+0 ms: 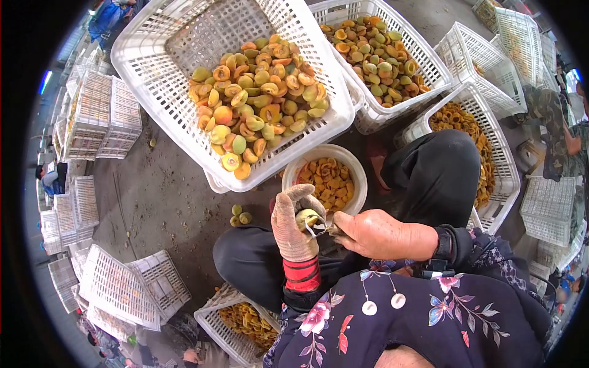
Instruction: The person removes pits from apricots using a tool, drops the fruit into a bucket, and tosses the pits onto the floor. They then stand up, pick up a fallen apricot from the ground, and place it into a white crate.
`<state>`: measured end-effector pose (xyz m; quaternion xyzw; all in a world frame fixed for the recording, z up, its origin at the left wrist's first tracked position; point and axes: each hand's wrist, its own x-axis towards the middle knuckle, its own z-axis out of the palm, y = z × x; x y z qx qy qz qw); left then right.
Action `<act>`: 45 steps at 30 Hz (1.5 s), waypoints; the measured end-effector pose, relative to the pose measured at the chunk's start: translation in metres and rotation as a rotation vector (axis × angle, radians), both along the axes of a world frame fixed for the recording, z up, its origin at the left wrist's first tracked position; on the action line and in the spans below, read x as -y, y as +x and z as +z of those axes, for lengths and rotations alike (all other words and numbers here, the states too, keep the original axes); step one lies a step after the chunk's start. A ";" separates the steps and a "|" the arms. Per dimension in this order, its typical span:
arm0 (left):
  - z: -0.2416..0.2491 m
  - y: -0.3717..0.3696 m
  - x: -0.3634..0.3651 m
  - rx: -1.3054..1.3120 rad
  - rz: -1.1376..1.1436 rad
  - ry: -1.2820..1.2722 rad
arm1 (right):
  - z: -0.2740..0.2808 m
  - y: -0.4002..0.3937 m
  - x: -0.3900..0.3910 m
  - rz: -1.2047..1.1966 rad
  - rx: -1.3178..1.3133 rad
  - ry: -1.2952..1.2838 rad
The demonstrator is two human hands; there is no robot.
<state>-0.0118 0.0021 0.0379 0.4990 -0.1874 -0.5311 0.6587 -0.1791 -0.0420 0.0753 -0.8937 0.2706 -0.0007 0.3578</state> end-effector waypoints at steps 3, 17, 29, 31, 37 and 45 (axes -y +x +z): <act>0.003 0.000 0.000 0.036 0.013 0.007 | 0.000 0.001 0.000 -0.104 0.066 0.262; 0.012 0.002 0.000 0.021 0.038 0.139 | -0.030 -0.005 0.011 0.252 0.153 -0.303; -0.029 0.011 -0.012 0.996 0.145 -0.228 | -0.035 0.011 0.000 -0.111 0.282 0.331; -0.015 0.010 -0.007 0.647 0.003 0.037 | -0.034 0.004 0.008 0.005 0.232 0.180; -0.005 0.009 -0.011 0.565 -0.023 0.080 | -0.058 0.019 -0.006 -0.084 0.437 0.493; 0.000 0.002 -0.010 0.512 -0.014 0.087 | -0.087 0.030 -0.013 -0.104 0.494 0.356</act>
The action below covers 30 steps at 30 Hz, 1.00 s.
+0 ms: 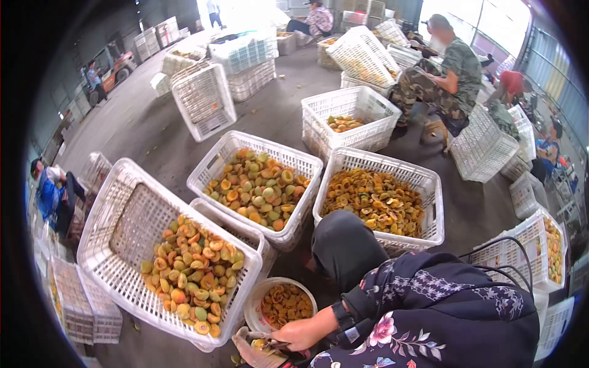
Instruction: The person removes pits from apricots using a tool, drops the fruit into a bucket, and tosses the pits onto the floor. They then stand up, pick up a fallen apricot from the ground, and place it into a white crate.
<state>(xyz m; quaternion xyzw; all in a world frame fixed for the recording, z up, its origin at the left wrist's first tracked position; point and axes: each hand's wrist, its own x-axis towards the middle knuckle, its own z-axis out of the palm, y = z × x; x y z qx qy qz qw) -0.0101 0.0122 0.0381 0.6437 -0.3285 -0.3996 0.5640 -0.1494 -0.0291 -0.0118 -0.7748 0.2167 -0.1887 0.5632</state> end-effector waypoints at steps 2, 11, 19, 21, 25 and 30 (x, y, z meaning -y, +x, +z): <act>0.002 0.002 0.003 0.079 -0.010 -0.010 | 0.030 -0.001 0.004 0.047 -0.031 0.242; 0.012 -0.026 0.033 0.166 -0.179 0.008 | 0.035 -0.025 0.011 -0.138 0.067 -0.123; 0.022 -0.031 0.045 0.238 -0.249 -0.035 | 0.060 -0.046 0.018 -0.187 -0.228 -0.412; 0.023 -0.029 0.045 0.249 -0.252 -0.046 | 0.060 -0.045 0.018 -0.164 -0.137 -0.331; 0.023 -0.024 0.046 0.271 -0.260 -0.069 | 0.014 -0.026 0.021 -0.086 0.046 -0.235; -0.005 0.002 0.062 0.540 -0.346 -0.334 | 0.036 -0.059 0.042 0.138 0.109 -0.060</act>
